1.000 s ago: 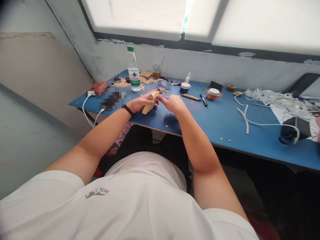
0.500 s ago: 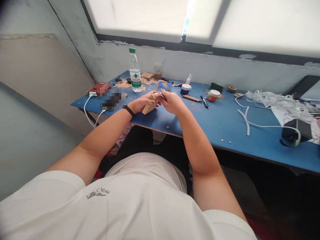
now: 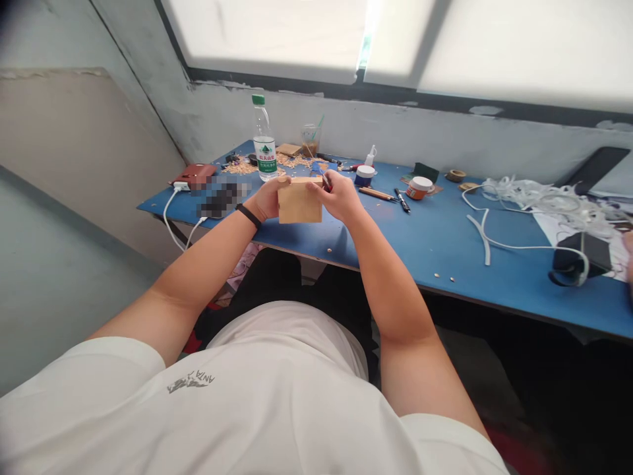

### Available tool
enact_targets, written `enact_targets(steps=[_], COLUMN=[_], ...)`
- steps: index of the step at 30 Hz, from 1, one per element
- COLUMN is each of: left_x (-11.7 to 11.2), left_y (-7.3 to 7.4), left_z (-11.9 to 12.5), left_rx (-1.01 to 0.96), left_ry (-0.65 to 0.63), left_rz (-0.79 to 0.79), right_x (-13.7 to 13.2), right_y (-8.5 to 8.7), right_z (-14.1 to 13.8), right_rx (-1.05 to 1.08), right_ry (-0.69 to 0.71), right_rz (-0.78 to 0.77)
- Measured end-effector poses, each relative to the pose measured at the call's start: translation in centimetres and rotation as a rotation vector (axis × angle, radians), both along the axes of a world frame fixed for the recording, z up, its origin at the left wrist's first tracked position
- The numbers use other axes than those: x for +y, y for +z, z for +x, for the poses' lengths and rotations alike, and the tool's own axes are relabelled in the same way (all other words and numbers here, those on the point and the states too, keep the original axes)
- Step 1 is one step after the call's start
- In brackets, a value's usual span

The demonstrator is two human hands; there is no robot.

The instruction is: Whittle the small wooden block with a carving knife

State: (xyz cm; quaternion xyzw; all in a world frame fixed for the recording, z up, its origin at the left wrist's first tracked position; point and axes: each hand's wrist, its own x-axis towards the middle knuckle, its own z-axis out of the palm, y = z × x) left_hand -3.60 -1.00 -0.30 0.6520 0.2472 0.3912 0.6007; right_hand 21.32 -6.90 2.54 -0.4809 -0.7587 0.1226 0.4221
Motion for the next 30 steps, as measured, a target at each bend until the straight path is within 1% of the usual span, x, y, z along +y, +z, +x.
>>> enact_targets(steps=[3,7,9,11,13,15,17,19,23,27,30], left_x=[0.1,0.5,0.8,0.9,1.0,0.8,0.5,0.2,-0.1,0.2,0.1], left_y=[0.1,0.0,-0.2,-0.4,-0.6,-0.5,-0.3,-0.1,0.0,-0.2,-0.2], left_z=[0.5,0.8,0.9,1.1,1.4,1.6,1.7,1.7,1.4,1.0,0.9], left_rx=[-0.04,-0.13,-0.139,-0.118,-0.092,-0.059,-0.01,0.033,0.039,0.039,0.073], left_ry=[0.031,0.062,0.104,0.161,0.204,0.218,0.208,0.185,0.117,0.039,0.018], left_rz=[-0.048,-0.037,-0.03,-0.021,0.0,0.029,0.056,0.08,0.122,0.179,0.241], right_x=[0.1,0.3,0.4,0.2,-0.1,-0.7,-1.2,-1.5,-1.6,-1.2,-1.1], right_y=[-0.2,-0.6,-0.8,-0.8,-0.6,-0.3,0.1,0.3,0.4,0.2,0.1], right_z=[-0.1,-0.3,-0.4,-0.6,-0.9,-1.2,-1.5,-1.6,-1.5,-1.5,-1.5], right_rx=[0.03,0.119,0.15,0.157,0.149,0.14,0.132,0.128,0.129,0.118,0.11], right_ry=[-0.005,-0.063,-0.079,-0.07,-0.047,-0.019,0.009,0.037,0.054,0.011,-0.004], right_rz=[0.017,0.108,0.123,0.088,0.012,-0.079,-0.147,-0.175,-0.178,-0.162,-0.138])
